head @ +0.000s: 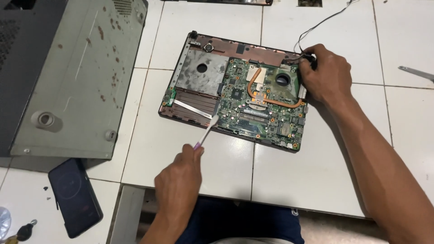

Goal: The person cleans the exposed motherboard of a disassembled laptop using a toothbrush and a thin wire. They scrub various components and heat pipes on the circuit board while the laptop remains open on a tiled floor.

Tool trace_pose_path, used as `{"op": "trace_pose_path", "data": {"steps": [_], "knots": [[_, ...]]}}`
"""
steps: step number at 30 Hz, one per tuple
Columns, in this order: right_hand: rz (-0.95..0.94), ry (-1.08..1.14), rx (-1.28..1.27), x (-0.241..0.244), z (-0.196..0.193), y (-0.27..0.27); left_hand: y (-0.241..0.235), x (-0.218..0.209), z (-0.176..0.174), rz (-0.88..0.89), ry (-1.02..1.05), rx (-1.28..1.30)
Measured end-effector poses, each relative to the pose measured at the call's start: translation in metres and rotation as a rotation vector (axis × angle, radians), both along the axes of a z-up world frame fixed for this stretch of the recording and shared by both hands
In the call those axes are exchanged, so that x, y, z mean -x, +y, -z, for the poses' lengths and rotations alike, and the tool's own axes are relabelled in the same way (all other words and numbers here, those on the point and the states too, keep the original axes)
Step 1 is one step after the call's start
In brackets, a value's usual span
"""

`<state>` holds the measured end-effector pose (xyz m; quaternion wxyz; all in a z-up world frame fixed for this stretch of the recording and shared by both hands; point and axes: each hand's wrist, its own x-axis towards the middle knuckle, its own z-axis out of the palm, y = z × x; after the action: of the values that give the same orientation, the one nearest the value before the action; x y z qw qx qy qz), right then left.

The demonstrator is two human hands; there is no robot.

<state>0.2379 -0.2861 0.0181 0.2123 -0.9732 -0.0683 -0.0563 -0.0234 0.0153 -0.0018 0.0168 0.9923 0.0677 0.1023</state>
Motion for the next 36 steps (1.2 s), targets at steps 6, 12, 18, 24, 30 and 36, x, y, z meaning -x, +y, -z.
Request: {"op": "trace_pose_path", "data": {"steps": [6,12,18,24,30,36], "knots": [[0.029,0.015,0.001,0.000,0.001,0.000,-0.011,0.010,-0.013,0.096,0.220,0.173],[0.011,-0.003,-0.014,0.000,0.001,-0.001,0.015,0.003,-0.018,0.187,-0.053,0.141],[0.039,0.037,-0.025,0.001,-0.004,0.002,0.019,-0.027,-0.029,0.055,-0.067,0.218],[0.048,0.036,-0.033,-0.001,-0.001,0.001,-0.009,-0.035,-0.034,0.128,0.069,0.356],[0.044,0.043,-0.029,-0.003,0.001,0.000,-0.020,-0.042,-0.037,-0.013,0.140,0.389],[0.038,0.020,-0.025,-0.005,0.004,-0.002,-0.053,-0.033,-0.029,0.117,0.362,0.412]]}}
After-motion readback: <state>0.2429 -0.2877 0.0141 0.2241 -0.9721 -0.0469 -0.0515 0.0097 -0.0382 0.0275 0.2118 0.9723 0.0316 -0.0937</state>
